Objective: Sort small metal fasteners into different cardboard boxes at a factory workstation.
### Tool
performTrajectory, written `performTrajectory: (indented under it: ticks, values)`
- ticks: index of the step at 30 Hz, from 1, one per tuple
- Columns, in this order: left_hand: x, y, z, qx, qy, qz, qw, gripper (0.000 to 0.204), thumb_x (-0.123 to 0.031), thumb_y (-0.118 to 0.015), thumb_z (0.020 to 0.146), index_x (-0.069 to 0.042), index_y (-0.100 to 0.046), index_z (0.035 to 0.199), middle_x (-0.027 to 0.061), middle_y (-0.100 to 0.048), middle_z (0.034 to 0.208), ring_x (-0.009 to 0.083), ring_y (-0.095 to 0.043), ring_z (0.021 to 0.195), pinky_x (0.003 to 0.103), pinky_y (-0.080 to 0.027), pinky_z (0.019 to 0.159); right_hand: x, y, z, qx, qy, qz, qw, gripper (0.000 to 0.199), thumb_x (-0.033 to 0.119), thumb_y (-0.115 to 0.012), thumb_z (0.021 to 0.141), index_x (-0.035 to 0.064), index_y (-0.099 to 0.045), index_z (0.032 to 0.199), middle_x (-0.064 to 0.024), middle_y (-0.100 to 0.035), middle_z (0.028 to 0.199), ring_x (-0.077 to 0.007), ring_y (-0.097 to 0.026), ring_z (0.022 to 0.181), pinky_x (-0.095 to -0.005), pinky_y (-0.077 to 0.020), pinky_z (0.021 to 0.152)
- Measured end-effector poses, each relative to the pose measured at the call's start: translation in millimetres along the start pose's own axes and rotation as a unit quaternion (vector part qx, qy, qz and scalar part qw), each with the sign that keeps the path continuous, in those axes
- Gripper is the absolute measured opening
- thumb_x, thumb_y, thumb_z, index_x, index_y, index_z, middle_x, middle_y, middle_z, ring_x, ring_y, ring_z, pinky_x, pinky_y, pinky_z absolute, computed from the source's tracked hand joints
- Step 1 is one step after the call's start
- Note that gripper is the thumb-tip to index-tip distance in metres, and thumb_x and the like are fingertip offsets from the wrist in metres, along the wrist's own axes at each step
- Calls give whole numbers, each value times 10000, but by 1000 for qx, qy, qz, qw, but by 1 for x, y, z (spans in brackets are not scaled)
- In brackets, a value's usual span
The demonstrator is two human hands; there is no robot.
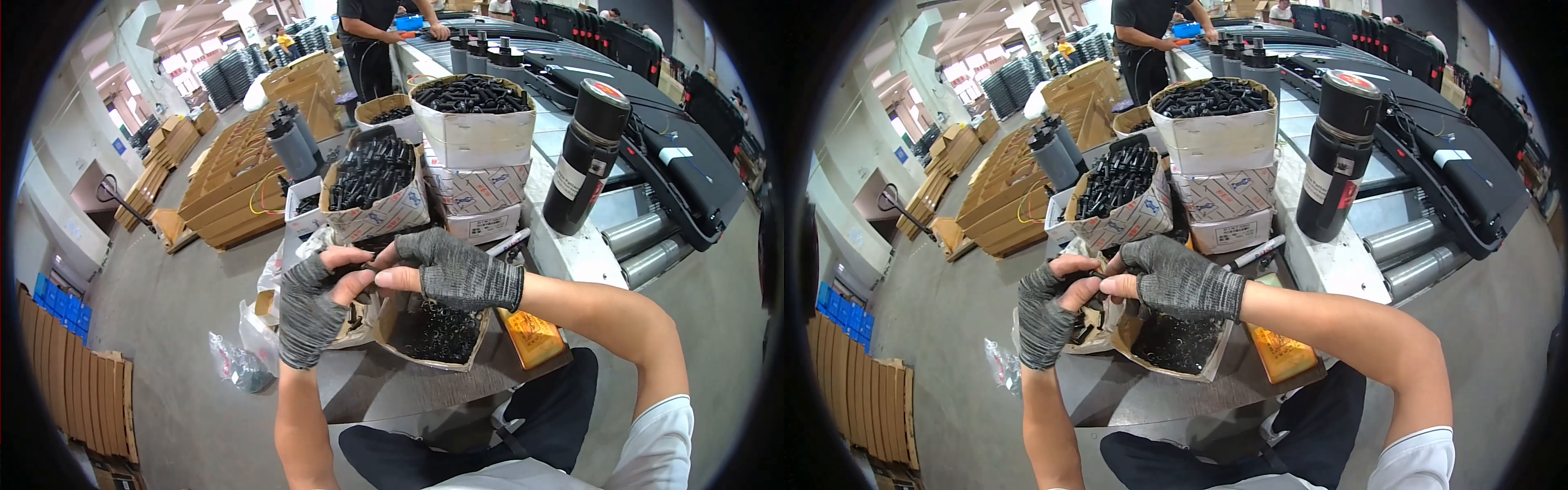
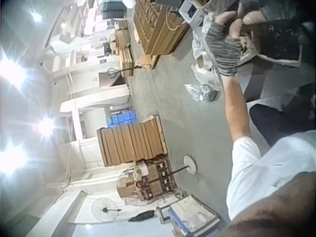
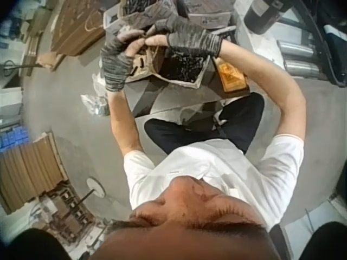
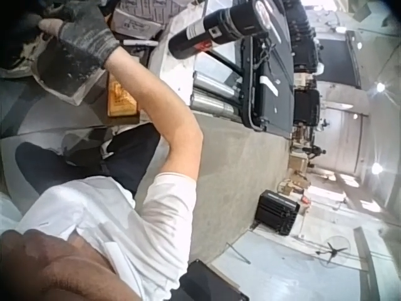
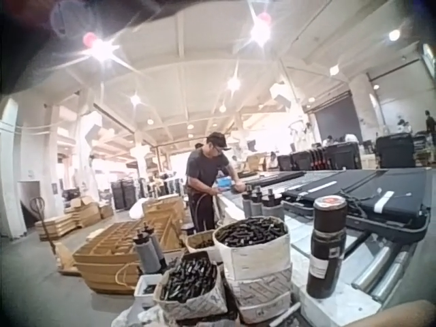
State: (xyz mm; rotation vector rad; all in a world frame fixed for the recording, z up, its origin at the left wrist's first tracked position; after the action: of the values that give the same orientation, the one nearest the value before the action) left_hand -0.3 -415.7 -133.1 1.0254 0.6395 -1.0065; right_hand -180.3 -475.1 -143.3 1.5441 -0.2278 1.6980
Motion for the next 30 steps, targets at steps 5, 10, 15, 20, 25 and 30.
performTrajectory:
  ticks: [5, 10, 15, 20, 25, 30]
  values:
    - [-7, -17, 8, 44, -67, 7, 997, 236, -20, -708, 803, -2, -662, 1034, 53, -661, 915, 132, -609, 845, 261, -488, 782, 6, 13, -16, -7, -50, 31, 998, 270, 208, -614, 941, -24, -601, 1077, -107, -689, 920, -145, -665, 794, -273, -537, 729]
    - [9, -18, 2, -18, -39, -137, 990, 353, -8, -700, 816, -9, -609, 1157, 51, -644, 943, 126, -598, 869, 260, -483, 795, 5, 25, -23, -48, -92, 87, 991, 219, 194, -611, 946, -17, -626, 1000, -87, -683, 877, -130, -662, 772, -261, -533, 654]
    - [11, -22, -5, -65, -187, 0, 980, 338, 30, -593, 882, -35, -585, 1214, 62, -641, 919, 136, -597, 858, 275, -486, 795, 7, 19, -22, -32, 73, -335, 939, 169, 168, -617, 903, 51, -672, 1012, -111, -629, 899, -258, -644, 865, -365, -505, 772]
    - [7, -30, -7, -29, -177, 61, 982, 497, -14, -594, 900, -65, -474, 1380, 74, -639, 963, 144, -593, 882, 298, -482, 824, 9, 15, -17, -27, 65, -262, 962, 172, 170, -621, 890, 67, -676, 1017, -122, -617, 913, -288, -628, 912, -380, -492, 806]
    - [17, -37, -6, -11, -53, -118, 992, 711, -18, -684, 829, -77, -346, 1452, 88, -607, 1053, 141, -564, 913, 275, -462, 846, 4, 18, -19, 2, 6, -147, 989, 177, 160, -614, 890, 45, -658, 1017, -87, -652, 898, -217, -643, 902, -347, -494, 824]
    - [27, -40, -10, -3, -45, -76, 996, 569, -31, -759, 769, -51, -487, 1269, 63, -593, 974, 136, -561, 878, 270, -473, 802, -4, 13, -13, 4, 29, -103, 994, 176, 154, -625, 880, 39, -652, 1010, -81, -666, 900, -203, -648, 898, -337, -500, 828]
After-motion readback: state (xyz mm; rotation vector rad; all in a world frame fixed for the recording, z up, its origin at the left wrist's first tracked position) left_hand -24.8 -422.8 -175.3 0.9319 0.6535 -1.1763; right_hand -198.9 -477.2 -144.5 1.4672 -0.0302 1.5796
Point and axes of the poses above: each hand's wrist, its own z-axis towards the middle knuckle, its own y-axis out of the back of the hand, x = y × z, the point moved 3 cm from there along z, towards the middle knuckle
